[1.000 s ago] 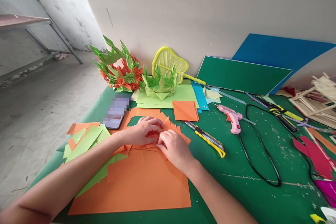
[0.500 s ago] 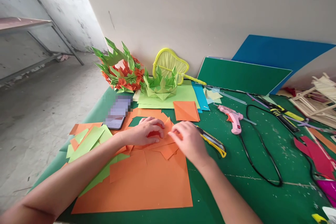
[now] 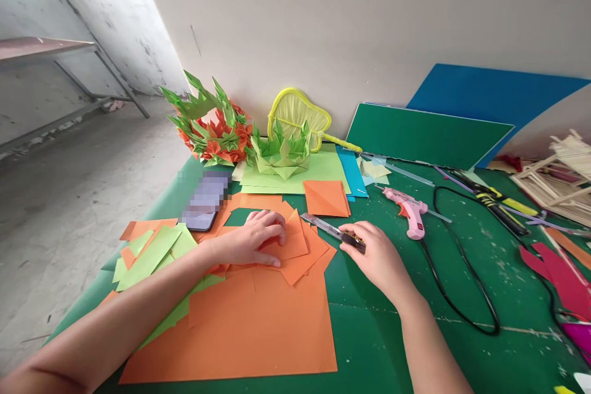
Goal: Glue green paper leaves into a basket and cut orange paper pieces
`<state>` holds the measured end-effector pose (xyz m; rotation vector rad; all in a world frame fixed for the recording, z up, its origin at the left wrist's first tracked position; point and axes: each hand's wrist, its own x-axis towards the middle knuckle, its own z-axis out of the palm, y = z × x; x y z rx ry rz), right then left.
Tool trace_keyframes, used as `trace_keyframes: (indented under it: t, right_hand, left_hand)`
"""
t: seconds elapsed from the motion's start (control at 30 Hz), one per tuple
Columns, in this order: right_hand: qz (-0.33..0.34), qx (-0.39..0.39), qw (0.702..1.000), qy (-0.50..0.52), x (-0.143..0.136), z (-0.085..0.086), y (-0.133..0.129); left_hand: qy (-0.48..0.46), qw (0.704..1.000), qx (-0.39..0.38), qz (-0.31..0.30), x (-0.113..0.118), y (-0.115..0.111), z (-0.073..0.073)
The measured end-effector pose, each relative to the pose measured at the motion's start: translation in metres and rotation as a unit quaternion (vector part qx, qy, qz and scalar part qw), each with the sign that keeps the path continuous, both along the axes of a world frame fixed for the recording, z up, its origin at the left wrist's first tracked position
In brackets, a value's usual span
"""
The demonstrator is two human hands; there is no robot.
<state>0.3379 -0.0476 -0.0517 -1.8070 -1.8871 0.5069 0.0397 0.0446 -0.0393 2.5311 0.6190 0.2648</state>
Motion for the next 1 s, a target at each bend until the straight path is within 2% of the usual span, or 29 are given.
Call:
trace_keyframes:
  t: [0.17,0.4,0.7,0.83,1.0]
  right_hand:
    - [0.012,0.000,0.998,0.061,-0.0018,0.0055,-0.0042]
    - [0.002,0.029,0.998,0.047,0.0021,0.0079,-0.0053]
    - [0.085,-0.037,0.996,-0.008,0.0011,-0.0005,-0.0042]
    - [0.124,-0.061,0.990,-0.018,0.0008,0.0026,-0.0056]
    - [0.133,-0.054,0.989,-0.029,-0.0031,0.0063,-0.0073]
  left_hand:
    - [0.004,1.000,0.006,-0.018,0.0000,0.0019,0.0000]
    - [-0.003,1.000,0.012,-0.026,-0.0002,0.0030,-0.0017]
    - [-0.025,0.997,0.051,-0.047,0.0012,0.0018,0.0031]
    - [-0.043,0.994,0.022,-0.094,0.0004,0.0038,0.0010]
    - [-0.042,0.993,-0.009,-0.108,0.0005,0.0061,0.0010]
